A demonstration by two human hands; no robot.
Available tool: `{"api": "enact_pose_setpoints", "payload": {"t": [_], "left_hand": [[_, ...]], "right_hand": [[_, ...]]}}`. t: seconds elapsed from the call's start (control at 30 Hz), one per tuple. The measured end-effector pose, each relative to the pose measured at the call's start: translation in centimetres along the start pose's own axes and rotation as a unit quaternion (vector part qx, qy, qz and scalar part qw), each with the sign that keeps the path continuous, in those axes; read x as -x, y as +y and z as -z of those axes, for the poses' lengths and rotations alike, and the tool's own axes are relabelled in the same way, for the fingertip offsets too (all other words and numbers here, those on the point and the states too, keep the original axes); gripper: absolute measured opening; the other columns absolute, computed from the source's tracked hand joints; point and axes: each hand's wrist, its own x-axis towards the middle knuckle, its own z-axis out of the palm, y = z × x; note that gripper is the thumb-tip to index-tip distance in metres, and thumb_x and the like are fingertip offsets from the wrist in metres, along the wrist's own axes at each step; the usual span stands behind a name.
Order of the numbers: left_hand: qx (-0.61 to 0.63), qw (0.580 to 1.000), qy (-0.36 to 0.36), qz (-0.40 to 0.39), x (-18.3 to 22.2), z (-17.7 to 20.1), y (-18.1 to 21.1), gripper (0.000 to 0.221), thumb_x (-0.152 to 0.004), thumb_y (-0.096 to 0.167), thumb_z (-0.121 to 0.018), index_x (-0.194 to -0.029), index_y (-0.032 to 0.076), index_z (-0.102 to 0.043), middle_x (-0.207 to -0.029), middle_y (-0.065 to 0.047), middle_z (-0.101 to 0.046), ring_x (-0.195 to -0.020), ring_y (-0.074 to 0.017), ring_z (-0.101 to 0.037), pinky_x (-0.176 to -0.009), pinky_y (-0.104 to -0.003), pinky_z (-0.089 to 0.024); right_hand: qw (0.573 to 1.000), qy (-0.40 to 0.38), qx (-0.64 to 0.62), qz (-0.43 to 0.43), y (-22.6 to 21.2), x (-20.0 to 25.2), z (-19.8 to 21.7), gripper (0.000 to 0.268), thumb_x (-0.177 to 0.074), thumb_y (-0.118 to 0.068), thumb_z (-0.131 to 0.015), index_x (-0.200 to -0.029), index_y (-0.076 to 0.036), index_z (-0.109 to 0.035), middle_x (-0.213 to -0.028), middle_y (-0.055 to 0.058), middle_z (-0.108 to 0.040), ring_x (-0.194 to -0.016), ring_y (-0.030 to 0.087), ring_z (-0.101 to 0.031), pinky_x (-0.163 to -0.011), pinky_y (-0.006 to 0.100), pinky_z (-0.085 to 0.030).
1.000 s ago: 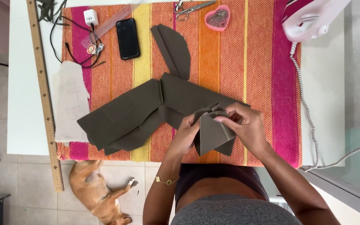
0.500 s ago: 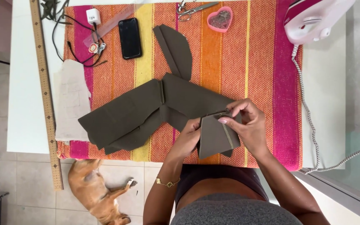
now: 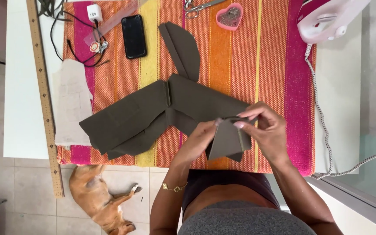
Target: Folding and ironing fabric pieces to create creases for sewing, then trimming with scissors.
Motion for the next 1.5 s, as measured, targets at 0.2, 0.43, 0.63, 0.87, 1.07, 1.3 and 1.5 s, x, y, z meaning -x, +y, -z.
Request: {"api": "enact_pose_setpoints", "payload": {"t": [0.2, 0.43, 0.63, 0.87, 1.07, 1.3, 1.5], "left_hand": [[0.019, 0.995, 0.078, -0.051, 0.8, -0.7, -2.9, 0.062, -0.094, 0.021, -0.085, -0.145, -0.008, -0.065, -0.138, -0.020, -0.073, -0.132, -0.0241, -0.064, -0.117, -0.041, -0.049], [0.031, 0.973, 0.131, -0.188, 0.1, -5.4, -5.4, 0.082, -0.088, 0.035, -0.091, -0.153, -0.002, -0.055, -0.154, -0.019, -0.059, -0.143, -0.0256, -0.055, -0.121, -0.049, -0.048], [-0.018, 0.928, 0.366, -0.071, 2.1, 1.7, -18.9, 0.040, -0.083, -0.002, -0.093, -0.120, -0.006, -0.079, -0.105, -0.018, -0.085, -0.097, -0.0161, -0.074, -0.085, -0.041, -0.070], [-0.043, 0.913, 0.381, -0.143, -2.0, -0.9, -8.1, 0.032, -0.093, -0.004, -0.082, -0.125, -0.002, -0.080, -0.114, -0.013, -0.084, -0.108, -0.0083, -0.066, -0.101, -0.036, -0.059], [-0.053, 0.886, 0.434, -0.152, -3.5, -0.8, -5.7, 0.033, -0.106, 0.006, -0.071, -0.139, 0.004, -0.072, -0.121, -0.006, -0.078, -0.111, -0.0074, -0.064, -0.106, -0.036, -0.057], [-0.152, 0.853, 0.462, -0.188, -3.8, -0.4, -4.5, 0.018, -0.105, 0.007, -0.072, -0.123, 0.009, -0.075, -0.106, -0.005, -0.075, -0.103, -0.0115, -0.062, -0.098, -0.037, -0.055], [-0.154, 0.860, 0.432, -0.222, -3.6, -0.9, -2.8, 0.017, -0.108, 0.006, -0.069, -0.124, 0.005, -0.065, -0.093, -0.003, -0.074, -0.085, -0.0063, -0.059, -0.083, -0.030, -0.055]], "right_hand": [[0.962, 0.165, -0.201, 0.076, 2.9, -0.9, 0.4, 0.023, -0.091, 0.008, -0.083, -0.098, -0.004, -0.064, -0.088, 0.005, -0.059, -0.088, 0.018, -0.065, -0.082, 0.028, -0.054], [0.926, 0.261, -0.257, 0.094, 3.9, -0.8, 0.0, 0.021, -0.104, 0.005, -0.071, -0.104, -0.010, -0.057, -0.088, 0.000, -0.055, -0.085, 0.012, -0.064, -0.081, 0.025, -0.054], [0.920, 0.270, -0.268, 0.090, 3.1, -0.1, -1.2, 0.024, -0.099, 0.008, -0.073, -0.100, -0.010, -0.056, -0.091, 0.002, -0.059, -0.092, 0.015, -0.068, -0.082, 0.025, -0.054], [0.938, 0.234, -0.246, 0.068, 1.8, -0.1, -1.6, 0.028, -0.091, 0.011, -0.080, -0.094, -0.006, -0.059, -0.091, 0.007, -0.062, -0.098, 0.021, -0.076, -0.087, 0.028, -0.060], [0.976, 0.153, -0.152, -0.003, 0.3, 0.0, -1.0, 0.031, -0.087, 0.008, -0.086, -0.115, 0.002, -0.073, -0.088, 0.004, -0.058, -0.093, 0.013, -0.061, -0.085, 0.028, -0.056], [0.974, 0.122, -0.185, -0.038, 6.4, 2.4, -1.0, 0.014, -0.096, 0.009, -0.078, -0.103, 0.000, -0.069, -0.088, 0.005, -0.057, -0.087, 0.012, -0.059, -0.078, 0.032, -0.062], [0.968, 0.135, -0.200, -0.073, 5.7, 3.2, -1.1, 0.016, -0.101, 0.011, -0.071, -0.095, 0.000, -0.062, -0.090, 0.004, -0.052, -0.084, 0.013, -0.062, -0.079, 0.035, -0.070]]}}
